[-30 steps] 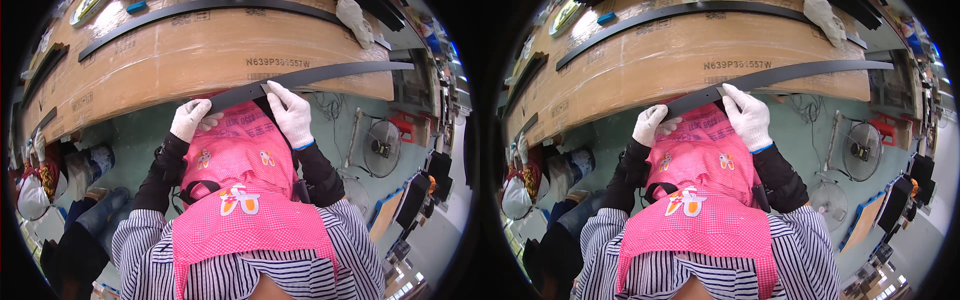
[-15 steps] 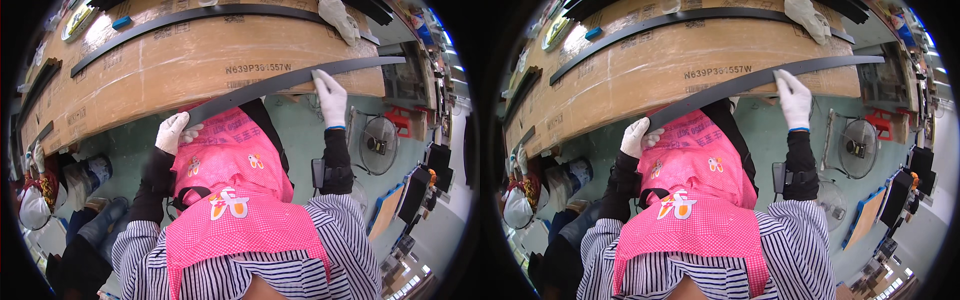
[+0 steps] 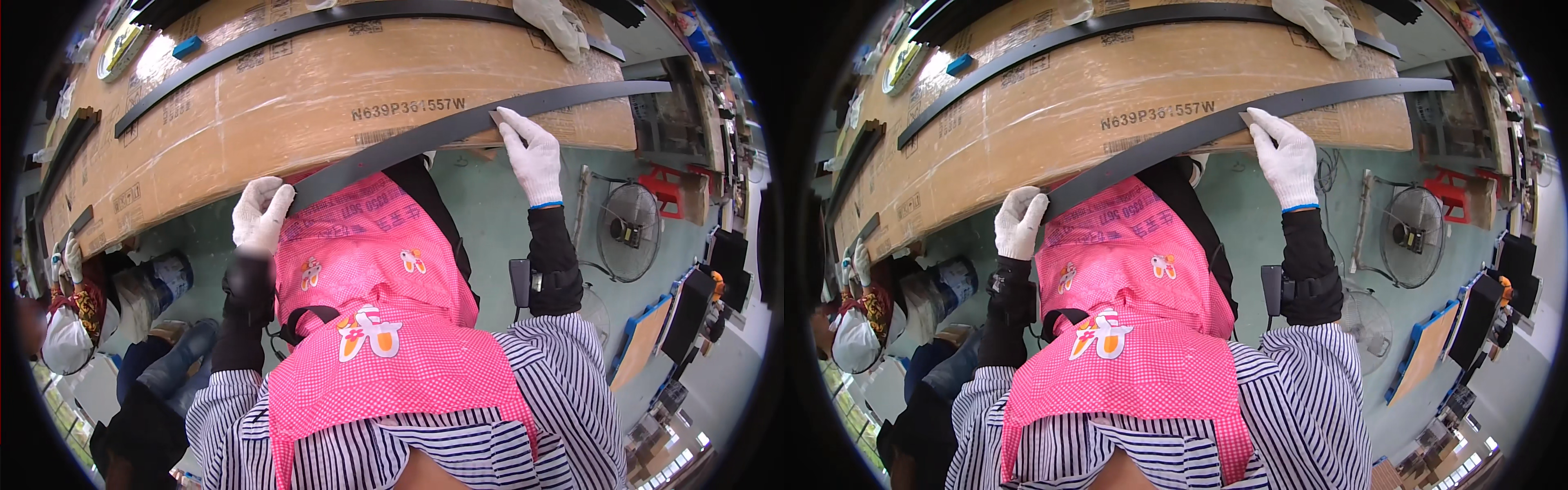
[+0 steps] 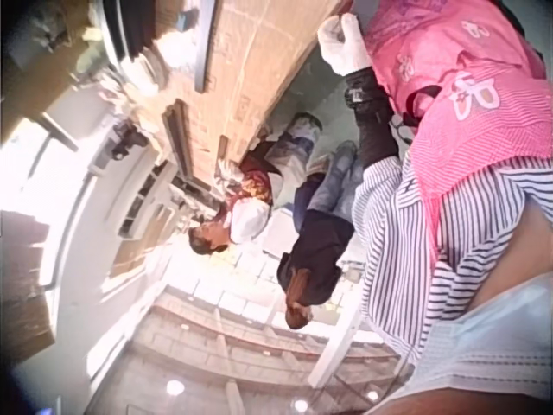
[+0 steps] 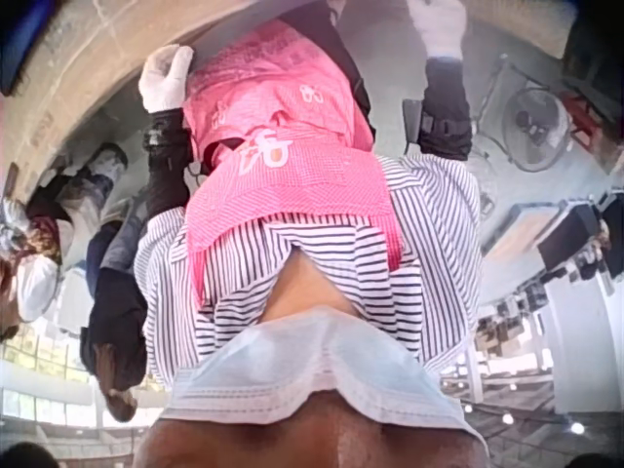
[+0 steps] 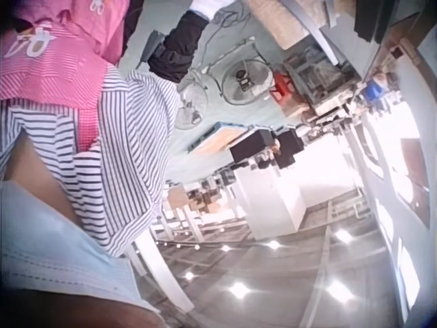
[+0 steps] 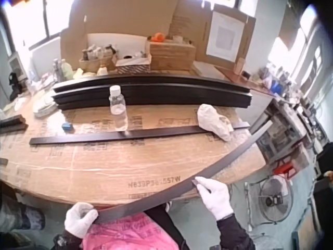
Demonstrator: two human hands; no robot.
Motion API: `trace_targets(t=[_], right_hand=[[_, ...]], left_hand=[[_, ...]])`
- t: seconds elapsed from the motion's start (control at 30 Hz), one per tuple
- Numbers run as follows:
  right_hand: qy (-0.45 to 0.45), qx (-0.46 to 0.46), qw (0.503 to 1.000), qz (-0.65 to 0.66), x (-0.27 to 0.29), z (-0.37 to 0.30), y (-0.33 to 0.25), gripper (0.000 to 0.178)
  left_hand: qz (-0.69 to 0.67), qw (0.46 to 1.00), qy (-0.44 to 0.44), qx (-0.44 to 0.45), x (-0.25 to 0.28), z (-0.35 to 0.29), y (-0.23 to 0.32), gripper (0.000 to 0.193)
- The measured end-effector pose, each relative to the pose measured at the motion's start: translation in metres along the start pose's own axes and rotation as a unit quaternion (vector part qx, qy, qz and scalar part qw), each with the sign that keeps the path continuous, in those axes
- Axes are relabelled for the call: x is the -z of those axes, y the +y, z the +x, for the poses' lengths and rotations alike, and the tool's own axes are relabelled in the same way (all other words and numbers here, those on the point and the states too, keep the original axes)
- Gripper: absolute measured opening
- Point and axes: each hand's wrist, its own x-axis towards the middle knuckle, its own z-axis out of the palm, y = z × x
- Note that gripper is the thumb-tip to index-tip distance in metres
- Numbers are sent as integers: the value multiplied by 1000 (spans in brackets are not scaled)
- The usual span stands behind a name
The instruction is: The recorder is wiping down black structural furniture components with a cloth before or after assembly.
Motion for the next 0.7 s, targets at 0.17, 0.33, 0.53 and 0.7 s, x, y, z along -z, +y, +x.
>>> trace_targets(t=[0.17,0.33,0.53,0.7], right_hand=[[-31,6,999,-7,4,-3,-5,30],[43,-3,998,49,-4,-3,5,29],[-425,55,900,83,-7,-28,-53,27],[109,-83,985,100,2,9,5,33]], left_hand=[[275,927,80,-242,-20,-12,37,50],[393,845,3,-362,-57,-9,63,56],[414,841,7,-348,-66,-4,57,52],[412,836,-8,-363,-71,-3,63,51]])
